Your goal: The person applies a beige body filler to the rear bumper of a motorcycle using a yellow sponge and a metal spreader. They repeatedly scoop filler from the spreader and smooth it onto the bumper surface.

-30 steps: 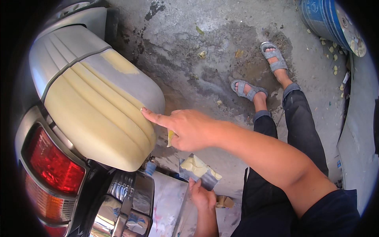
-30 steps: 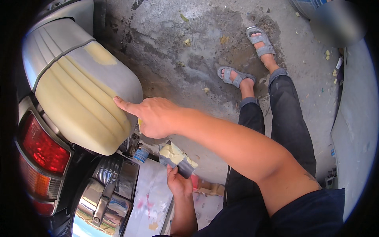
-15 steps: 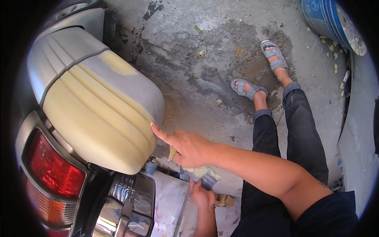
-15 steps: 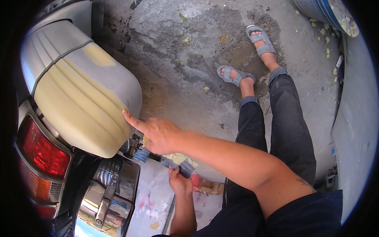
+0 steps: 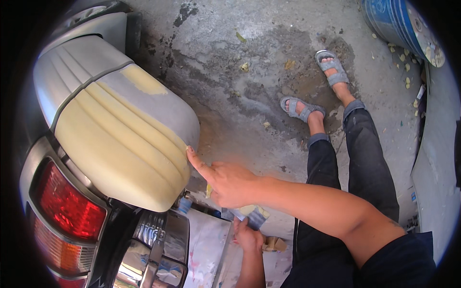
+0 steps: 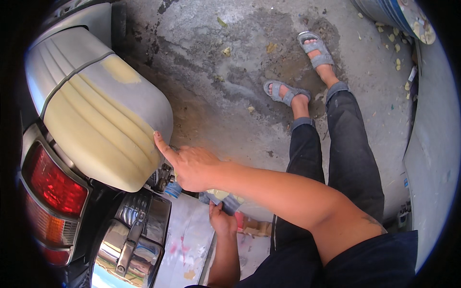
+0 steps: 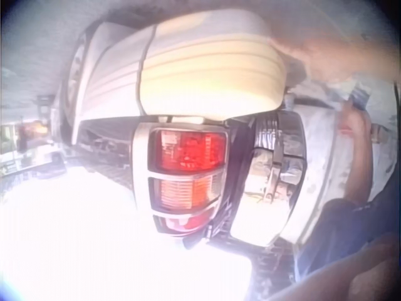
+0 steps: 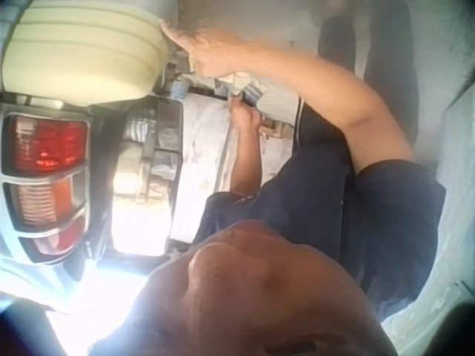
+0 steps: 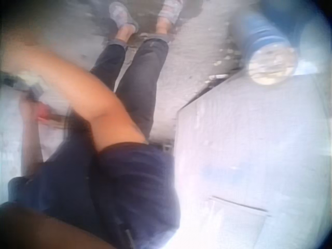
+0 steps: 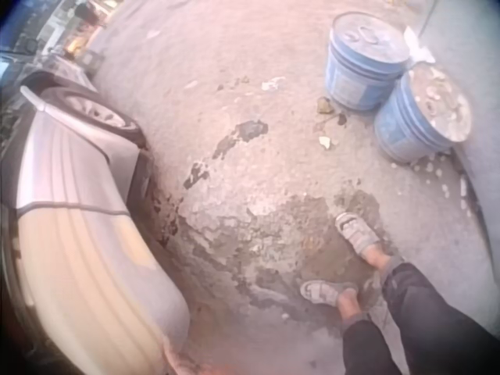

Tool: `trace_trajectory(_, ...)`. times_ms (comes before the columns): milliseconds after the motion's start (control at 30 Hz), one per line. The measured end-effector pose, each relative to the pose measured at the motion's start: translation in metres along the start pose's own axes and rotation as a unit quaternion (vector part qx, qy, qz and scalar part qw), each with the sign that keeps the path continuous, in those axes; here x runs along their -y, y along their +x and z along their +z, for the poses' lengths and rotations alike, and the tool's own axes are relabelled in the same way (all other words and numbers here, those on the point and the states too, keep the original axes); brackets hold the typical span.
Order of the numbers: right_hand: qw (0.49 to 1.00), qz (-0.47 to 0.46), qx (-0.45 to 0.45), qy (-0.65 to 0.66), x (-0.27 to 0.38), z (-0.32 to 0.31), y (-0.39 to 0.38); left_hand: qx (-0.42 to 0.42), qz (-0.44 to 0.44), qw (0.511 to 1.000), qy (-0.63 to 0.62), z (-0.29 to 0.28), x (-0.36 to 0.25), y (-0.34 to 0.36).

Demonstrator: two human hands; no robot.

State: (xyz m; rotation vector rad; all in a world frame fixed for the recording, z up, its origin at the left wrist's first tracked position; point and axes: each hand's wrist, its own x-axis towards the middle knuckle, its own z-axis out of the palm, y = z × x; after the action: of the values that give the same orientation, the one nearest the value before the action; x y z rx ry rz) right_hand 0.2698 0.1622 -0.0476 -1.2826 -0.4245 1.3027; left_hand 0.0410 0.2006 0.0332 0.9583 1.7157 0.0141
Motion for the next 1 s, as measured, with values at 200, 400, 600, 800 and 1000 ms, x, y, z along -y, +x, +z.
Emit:
trace_trajectory(200,0.999,-0.017,0.014,0.033,-0.006,0.007,-0.009,0.002,-0.006,1.000,-0.005,-0.017,0.013,0.003)
trace_trajectory(400,0.999,-0.002,0.004,0.032,0.003,0.009,-0.002,-0.018,-0.027,0.999,0.036,-0.025,0.023,0.004)
trace_trajectory(600,0.999,0.007,-0.014,0.029,0.001,0.010,-0.006,-0.027,-0.028,0.998,0.047,-0.030,0.029,0.000)
trace_trajectory(800,0.998,0.049,0.007,-0.043,0.018,0.011,0.001,-0.013,-0.014,0.999,0.029,-0.021,0.027,-0.003)
trace_trajectory(1000,0.997,0.076,-0.013,-0.016,0.015,0.013,-0.006,-0.049,-0.014,0.999,0.016,-0.012,0.022,-0.010)
